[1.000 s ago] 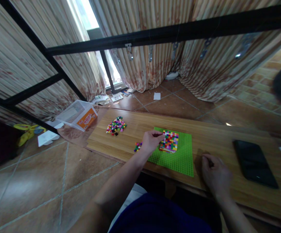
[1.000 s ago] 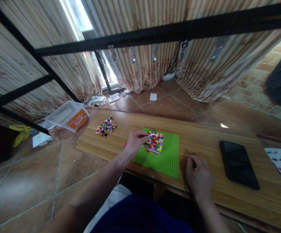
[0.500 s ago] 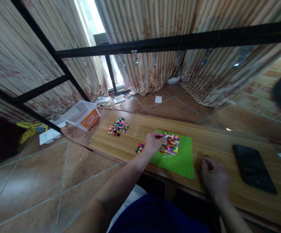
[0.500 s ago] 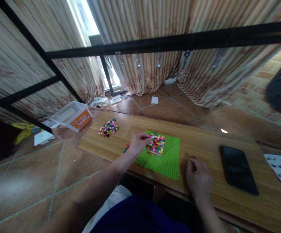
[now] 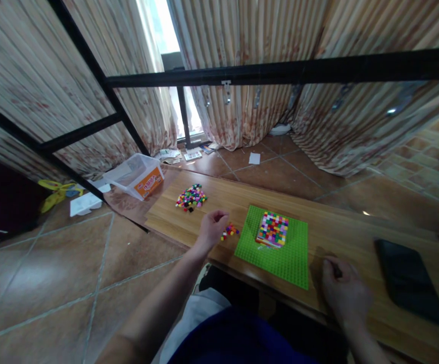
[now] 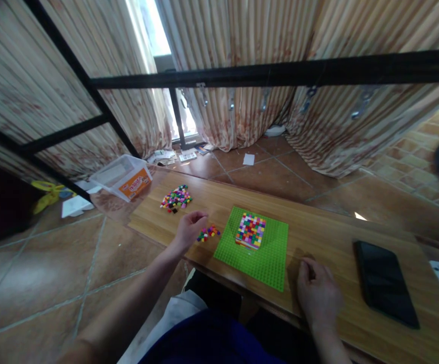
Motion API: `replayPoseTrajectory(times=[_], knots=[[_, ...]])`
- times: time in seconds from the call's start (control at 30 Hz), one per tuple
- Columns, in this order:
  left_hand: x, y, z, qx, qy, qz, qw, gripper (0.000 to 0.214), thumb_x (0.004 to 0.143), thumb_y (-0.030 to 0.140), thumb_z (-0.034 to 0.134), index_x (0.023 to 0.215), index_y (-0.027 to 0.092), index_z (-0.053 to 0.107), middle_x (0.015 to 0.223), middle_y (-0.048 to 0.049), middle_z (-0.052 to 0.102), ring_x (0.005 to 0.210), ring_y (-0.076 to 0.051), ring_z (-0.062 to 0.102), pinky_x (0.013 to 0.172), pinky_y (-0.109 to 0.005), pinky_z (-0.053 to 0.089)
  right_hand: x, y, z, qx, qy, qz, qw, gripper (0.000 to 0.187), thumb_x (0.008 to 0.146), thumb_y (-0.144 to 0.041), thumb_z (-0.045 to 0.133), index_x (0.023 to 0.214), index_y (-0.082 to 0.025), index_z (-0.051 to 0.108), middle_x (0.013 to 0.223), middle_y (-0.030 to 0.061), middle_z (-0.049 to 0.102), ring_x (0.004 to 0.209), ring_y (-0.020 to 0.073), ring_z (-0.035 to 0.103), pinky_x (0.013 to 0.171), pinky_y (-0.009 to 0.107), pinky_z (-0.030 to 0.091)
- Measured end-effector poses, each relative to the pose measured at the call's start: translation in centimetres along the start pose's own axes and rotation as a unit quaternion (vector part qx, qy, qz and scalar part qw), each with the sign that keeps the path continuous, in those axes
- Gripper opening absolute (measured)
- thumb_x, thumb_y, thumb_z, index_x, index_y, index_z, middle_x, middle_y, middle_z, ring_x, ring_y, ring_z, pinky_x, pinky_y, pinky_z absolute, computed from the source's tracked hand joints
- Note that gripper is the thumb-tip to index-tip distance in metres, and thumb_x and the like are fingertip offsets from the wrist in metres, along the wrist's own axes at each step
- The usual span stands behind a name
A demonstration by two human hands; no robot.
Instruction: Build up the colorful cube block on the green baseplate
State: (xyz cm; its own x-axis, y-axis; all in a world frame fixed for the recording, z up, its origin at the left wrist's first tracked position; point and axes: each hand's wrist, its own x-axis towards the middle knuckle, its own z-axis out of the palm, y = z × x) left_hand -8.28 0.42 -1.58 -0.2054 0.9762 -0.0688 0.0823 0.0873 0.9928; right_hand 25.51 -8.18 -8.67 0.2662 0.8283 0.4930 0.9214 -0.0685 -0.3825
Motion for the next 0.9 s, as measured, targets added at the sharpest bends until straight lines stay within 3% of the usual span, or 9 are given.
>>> replayPoseTrajectory(times=[0.13,0.23,0.43,0.6,0.77,0.83,0.9], knots=[[-0.6,-1.5,-3.1,0.115,0.022,0.02,0.993,0.013,0.077,0.014,0.059,0.083,0.014,0.071,0.068,0.001,0.065,0.061,-0.011,0.056,0.06,-0.022,0.042,0.1,0.1,-0.1,-0.002,-0.002,-0.001,1.0,0.037,0.092,-0.042,0.044,0.092,-0.016,0.071,0.082,0.0119,0.068,0.071,0.024,0.06,0.062,0.033,0.04],[-1.0,-2.3,-4.1,0.224,0.008,0.029,0.974,0.019,0.079,0.01,0.055,0.087,0.015,0.072,0.075,-0.0011,0.068,0.067,-0.013,0.059,0.065,-0.024,0.046,0.1,0.3,0.0,-0.002,-0.008,0.002,1.0,0.039,0.092,-0.043,0.044,0.093,-0.015,0.071,0.082,0.0122,0.068,0.072,0.0244,0.059,0.062,0.033,0.041],[-1.5,-2.1,-3.7,0.387,-0.077,0.098,0.913,0.029,0.087,0.009,0.051,0.101,0.019,0.074,0.102,-0.0067,0.07,0.091,-0.019,0.065,0.085,-0.031,0.051,0.1,0.4,-0.1,-0.012,-0.02,0.005,1.0,0.039,0.09,-0.043,0.045,0.093,-0.015,0.072,0.08,0.0112,0.067,0.069,0.023,0.058,0.062,0.032,0.04],[-1.2,-1.7,-3.2,0.429,-0.131,0.134,0.884,0.028,0.09,0.012,0.05,0.093,0.023,0.075,0.101,-0.0055,0.069,0.096,-0.021,0.063,0.089,-0.032,0.05,0.1,0.3,-0.1,-0.016,-0.02,0.007,1.0,0.041,0.091,-0.042,0.043,0.094,-0.014,0.072,0.087,0.0137,0.07,0.073,0.0243,0.06,0.063,0.033,0.041],[-1.0,-1.9,-3.1,0.404,-0.108,0.133,0.899,0.023,0.09,0.013,0.052,0.084,0.02,0.074,0.095,-0.006,0.068,0.088,-0.019,0.063,0.085,-0.031,0.05,0.1,0.2,-0.1,-0.017,-0.009,0.003,1.0,0.042,0.091,-0.044,0.043,0.093,-0.014,0.072,0.086,0.0134,0.07,0.07,0.0237,0.06,0.062,0.032,0.04],[-1.0,-2.0,-2.9,0.353,-0.079,0.129,0.923,0.019,0.088,0.013,0.056,0.08,0.019,0.072,0.089,-0.0053,0.068,0.085,-0.018,0.063,0.083,-0.031,0.05,0.1,0.2,-0.1,-0.015,-0.011,0.001,1.0,0.041,0.092,-0.044,0.043,0.093,-0.015,0.072,0.084,0.0126,0.07,0.071,0.0239,0.06,0.063,0.032,0.04],[-1.0,-2.0,-2.5,0.238,-0.052,0.103,0.964,0.012,0.084,0.015,0.062,0.078,0.018,0.071,0.081,-0.0036,0.068,0.079,-0.017,0.063,0.078,-0.029,0.05,0.1,0.2,-0.1,-0.012,-0.014,0.002,1.0,0.041,0.092,-0.044,0.043,0.092,-0.015,0.071,0.083,0.0119,0.069,0.071,0.024,0.06,0.063,0.032,0.041]])
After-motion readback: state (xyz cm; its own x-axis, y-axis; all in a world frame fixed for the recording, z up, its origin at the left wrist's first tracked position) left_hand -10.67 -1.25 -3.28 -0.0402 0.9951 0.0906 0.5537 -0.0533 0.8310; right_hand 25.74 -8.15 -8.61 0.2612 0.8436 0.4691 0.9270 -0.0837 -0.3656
